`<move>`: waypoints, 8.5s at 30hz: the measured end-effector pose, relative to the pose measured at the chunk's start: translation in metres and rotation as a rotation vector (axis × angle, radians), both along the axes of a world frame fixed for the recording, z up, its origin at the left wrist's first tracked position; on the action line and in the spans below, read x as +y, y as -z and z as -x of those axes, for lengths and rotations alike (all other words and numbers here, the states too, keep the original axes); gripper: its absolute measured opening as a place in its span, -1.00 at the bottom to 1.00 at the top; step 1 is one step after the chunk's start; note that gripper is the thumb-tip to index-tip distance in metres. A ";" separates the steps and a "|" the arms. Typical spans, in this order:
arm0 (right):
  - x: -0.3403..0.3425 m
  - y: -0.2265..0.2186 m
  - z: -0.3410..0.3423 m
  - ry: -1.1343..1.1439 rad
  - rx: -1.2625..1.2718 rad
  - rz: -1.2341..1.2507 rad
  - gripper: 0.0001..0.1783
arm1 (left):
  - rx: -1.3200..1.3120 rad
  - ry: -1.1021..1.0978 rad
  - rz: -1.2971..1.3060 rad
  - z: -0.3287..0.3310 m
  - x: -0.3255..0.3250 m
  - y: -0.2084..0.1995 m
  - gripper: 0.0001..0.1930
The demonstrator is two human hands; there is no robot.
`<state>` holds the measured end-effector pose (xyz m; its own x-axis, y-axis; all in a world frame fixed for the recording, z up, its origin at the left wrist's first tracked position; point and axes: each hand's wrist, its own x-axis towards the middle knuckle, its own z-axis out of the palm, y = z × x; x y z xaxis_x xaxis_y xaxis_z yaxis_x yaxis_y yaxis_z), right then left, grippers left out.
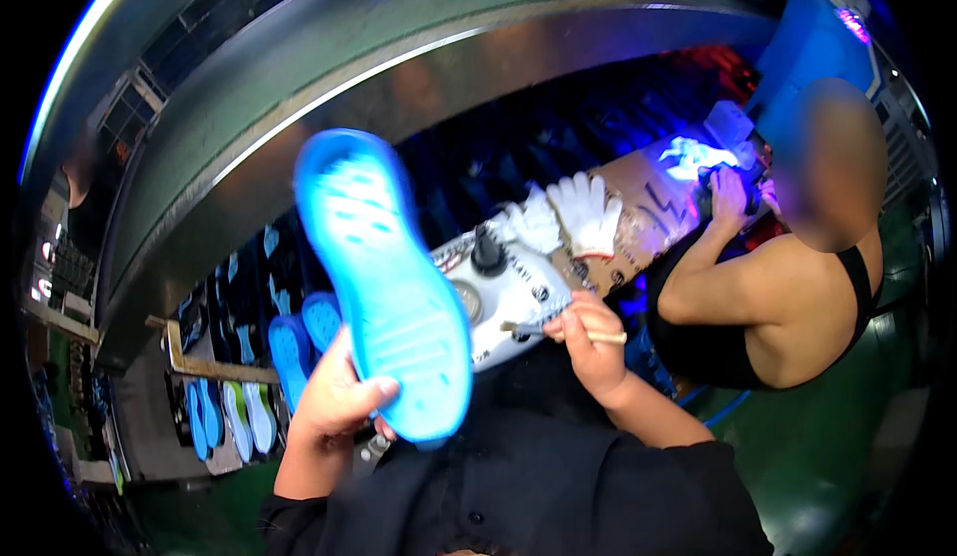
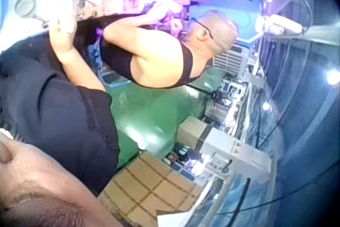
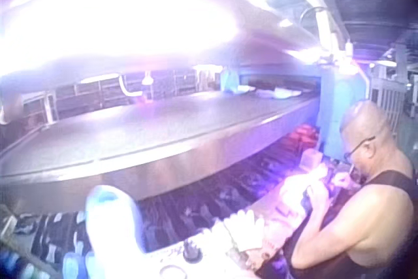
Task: The person applies glue to the inside of several shoe soles using a brush, dipping the brush into a small container of glue between applications. They pick up each sole from a stack, apply the glue, and then place the glued sole onto a moving conveyor belt.
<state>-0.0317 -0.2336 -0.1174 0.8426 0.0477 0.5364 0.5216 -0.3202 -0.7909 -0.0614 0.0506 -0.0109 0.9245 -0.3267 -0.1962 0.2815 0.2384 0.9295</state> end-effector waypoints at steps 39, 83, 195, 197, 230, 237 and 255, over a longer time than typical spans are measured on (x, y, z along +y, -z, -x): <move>0.020 0.034 -0.043 -0.025 0.446 -0.149 -0.65 | 0.000 -0.586 -1.718 0.098 0.209 0.196 -0.80; 0.073 -0.018 -0.015 -0.327 0.176 -0.140 -0.68 | -0.294 -0.702 -0.440 0.018 0.018 0.114 -0.59; -0.045 0.046 -0.003 0.058 0.428 -0.452 -0.69 | -0.440 -0.416 -1.377 -0.025 0.070 0.132 -0.50; -0.034 0.049 -0.004 0.054 0.423 -0.440 -0.69 | -0.440 -0.417 -1.565 0.006 0.114 0.171 -0.44; 0.038 -0.009 -0.009 -0.181 0.346 -0.302 -0.58 | 0.001 -0.437 -0.131 0.020 0.025 0.110 -0.43; 0.065 -0.036 -0.011 -0.359 -0.043 0.054 -0.70 | -0.252 -0.499 -0.391 0.013 0.011 0.114 -0.46; 0.076 -0.027 -0.013 -0.347 -0.146 0.148 -0.79 | -0.313 -0.518 -0.529 0.011 -0.002 0.108 -0.50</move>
<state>-0.0191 -0.1571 -0.0908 0.6781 0.4016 0.6156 0.7224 -0.2100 -0.6588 -0.0723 0.0483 -0.1190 0.9709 0.2226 0.0888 -0.0370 -0.2270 0.9732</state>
